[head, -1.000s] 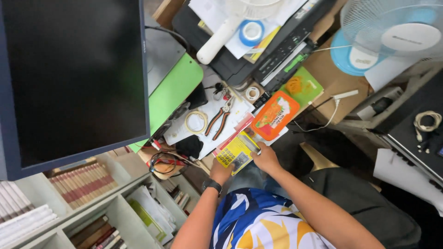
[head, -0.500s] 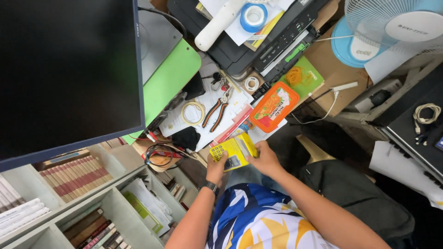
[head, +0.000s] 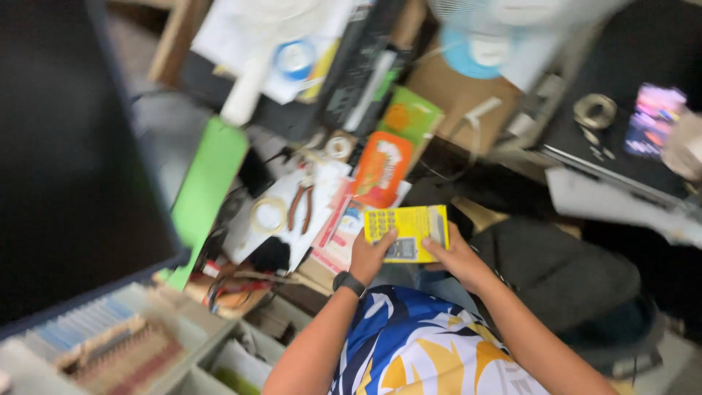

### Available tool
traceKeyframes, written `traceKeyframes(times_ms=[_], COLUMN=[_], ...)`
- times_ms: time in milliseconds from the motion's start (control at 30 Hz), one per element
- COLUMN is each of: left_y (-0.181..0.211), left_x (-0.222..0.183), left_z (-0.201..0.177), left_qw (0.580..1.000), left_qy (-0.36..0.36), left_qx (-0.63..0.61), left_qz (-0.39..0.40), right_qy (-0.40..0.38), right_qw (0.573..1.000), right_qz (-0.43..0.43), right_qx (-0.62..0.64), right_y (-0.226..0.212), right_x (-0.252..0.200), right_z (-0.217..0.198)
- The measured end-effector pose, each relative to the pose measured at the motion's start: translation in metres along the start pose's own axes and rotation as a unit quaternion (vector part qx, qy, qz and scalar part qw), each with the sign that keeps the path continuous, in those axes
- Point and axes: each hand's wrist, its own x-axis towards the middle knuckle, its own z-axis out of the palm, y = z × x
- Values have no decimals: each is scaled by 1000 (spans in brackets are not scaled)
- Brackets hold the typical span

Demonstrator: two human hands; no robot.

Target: Coiling power cables and packing electronic components and accessories into a backpack.

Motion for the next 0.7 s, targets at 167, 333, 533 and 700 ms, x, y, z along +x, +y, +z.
traceKeyframes(times_ms=[167, 333, 533, 700], left_y=[37, 27, -58, -51], left_x=[25, 67, 45, -81], left_z=[89, 169, 307, 373], left_qw=[967, 913, 754, 634], left_qy=[-188, -362, -325, -426], left_qx=[158, 184, 533, 604], left_qz=[65, -26, 206, 228], right_qy=[182, 330, 536, 643], right_qw=[964, 858, 698, 604], right_qz=[-108, -156, -188, -186], right_qx=[163, 361, 437, 431], right_y=[37, 133, 195, 234], right_x=[-38, -84, -176, -197], right_z=[-52, -115, -147, -153])
